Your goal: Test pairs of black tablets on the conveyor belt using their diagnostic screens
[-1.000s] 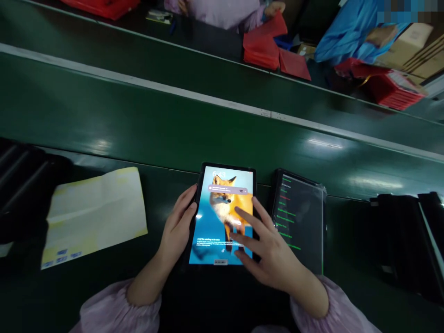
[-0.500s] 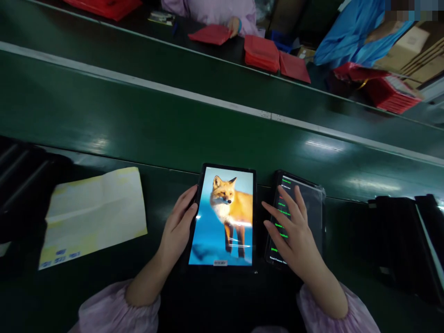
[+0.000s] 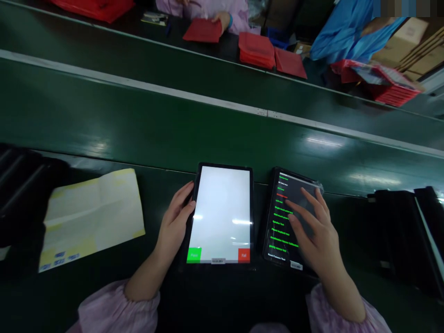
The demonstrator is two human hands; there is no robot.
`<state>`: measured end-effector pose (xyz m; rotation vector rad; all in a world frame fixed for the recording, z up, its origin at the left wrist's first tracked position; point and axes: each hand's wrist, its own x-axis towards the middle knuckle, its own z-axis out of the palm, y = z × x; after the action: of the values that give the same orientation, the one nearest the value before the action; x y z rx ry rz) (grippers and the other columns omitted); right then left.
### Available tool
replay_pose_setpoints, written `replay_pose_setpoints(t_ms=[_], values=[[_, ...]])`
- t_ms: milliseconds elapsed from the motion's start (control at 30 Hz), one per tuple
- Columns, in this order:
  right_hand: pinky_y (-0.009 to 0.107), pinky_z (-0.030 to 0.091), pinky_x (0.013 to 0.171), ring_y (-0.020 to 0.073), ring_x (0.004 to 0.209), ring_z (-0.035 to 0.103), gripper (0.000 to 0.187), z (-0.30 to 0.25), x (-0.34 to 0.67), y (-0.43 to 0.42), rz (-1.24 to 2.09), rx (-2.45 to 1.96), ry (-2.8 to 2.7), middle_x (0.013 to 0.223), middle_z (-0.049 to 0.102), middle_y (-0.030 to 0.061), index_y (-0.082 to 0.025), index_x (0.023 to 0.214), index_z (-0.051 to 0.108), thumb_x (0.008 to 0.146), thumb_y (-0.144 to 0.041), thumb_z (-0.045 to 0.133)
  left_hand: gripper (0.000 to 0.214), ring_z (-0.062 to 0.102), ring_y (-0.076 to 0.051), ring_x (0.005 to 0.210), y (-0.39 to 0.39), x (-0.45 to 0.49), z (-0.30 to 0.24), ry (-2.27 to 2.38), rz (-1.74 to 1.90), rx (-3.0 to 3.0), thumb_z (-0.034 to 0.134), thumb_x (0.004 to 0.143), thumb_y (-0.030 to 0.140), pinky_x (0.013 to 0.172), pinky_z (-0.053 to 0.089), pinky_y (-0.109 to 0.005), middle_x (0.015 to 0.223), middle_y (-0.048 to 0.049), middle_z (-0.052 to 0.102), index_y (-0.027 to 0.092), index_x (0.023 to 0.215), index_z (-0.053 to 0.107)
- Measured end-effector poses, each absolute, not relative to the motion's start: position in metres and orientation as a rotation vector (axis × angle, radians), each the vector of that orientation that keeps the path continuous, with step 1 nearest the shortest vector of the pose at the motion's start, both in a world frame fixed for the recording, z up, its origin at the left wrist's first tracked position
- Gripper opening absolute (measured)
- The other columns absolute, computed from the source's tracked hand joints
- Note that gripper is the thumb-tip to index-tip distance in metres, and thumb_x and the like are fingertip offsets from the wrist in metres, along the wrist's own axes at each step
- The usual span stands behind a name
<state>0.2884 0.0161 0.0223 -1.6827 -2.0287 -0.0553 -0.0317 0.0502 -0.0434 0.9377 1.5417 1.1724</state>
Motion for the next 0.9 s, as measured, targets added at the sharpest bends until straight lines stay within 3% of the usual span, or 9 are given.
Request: replay_pose_setpoints(t_ms=[200,400,500,767,900], values=[[0.074,0.049,0.117,0.0435,0.159,0.041,0.039,0.018,0.298,0.013,-0.133,-1.757,-1.985,0.156,0.062,0.0128,-0.027,0.125,0.08,0.11,-0.047,0.05,0.048,0.053,-0.035,0.151,0.059,-0.027,-0.037,1.521,1.201,0.834,0.073,0.081,0.038,0.131,0.034,-0.053,0.155,-0.0075,0.066,0.026,0.128,0.078],[0.081,0.032,0.125,0.0452,0.164,0.028,0.04,0.003,0.309,0.015,-0.133,-1.808,-1.959,0.163,0.054,0.0115,-0.028,0.128,0.079,0.109,-0.048,0.051,0.046,0.05,-0.035,0.154,0.059,-0.023,-0.034,1.565,1.202,0.874,0.072,0.084,0.038,0.133,0.03,-0.054,0.152,-0.0065,0.069,0.027,0.128,0.079],[0.082,0.029,0.126,0.0458,0.165,0.027,0.041,-0.001,0.312,0.016,-0.111,-1.812,-1.96,0.161,0.055,0.0121,-0.027,0.125,0.08,0.108,-0.051,0.051,0.046,0.053,-0.036,0.151,0.058,-0.024,-0.036,1.567,1.213,0.891,0.072,0.084,0.038,0.132,0.032,-0.055,0.151,-0.0066,0.069,0.027,0.128,0.079],[0.079,0.043,0.118,0.0458,0.158,0.041,0.047,0.003,0.317,0.013,-0.109,-1.843,-1.867,0.155,0.062,0.0134,-0.028,0.129,0.077,0.108,-0.059,0.049,0.048,0.051,-0.035,0.153,0.064,-0.029,-0.041,1.511,1.212,0.884,0.075,0.08,0.037,0.132,0.034,-0.053,0.154,-0.0064,0.067,0.026,0.127,0.079],[0.078,0.049,0.111,0.0497,0.139,0.06,0.068,0.002,0.343,0.008,-0.196,-2.028,-1.67,0.136,0.072,0.0255,-0.019,0.141,0.071,0.105,-0.07,0.042,0.05,0.055,-0.035,0.15,0.064,-0.024,-0.035,1.496,1.213,0.817,0.074,0.081,0.036,0.13,0.038,-0.051,0.154,-0.0059,0.068,0.025,0.129,0.078]])
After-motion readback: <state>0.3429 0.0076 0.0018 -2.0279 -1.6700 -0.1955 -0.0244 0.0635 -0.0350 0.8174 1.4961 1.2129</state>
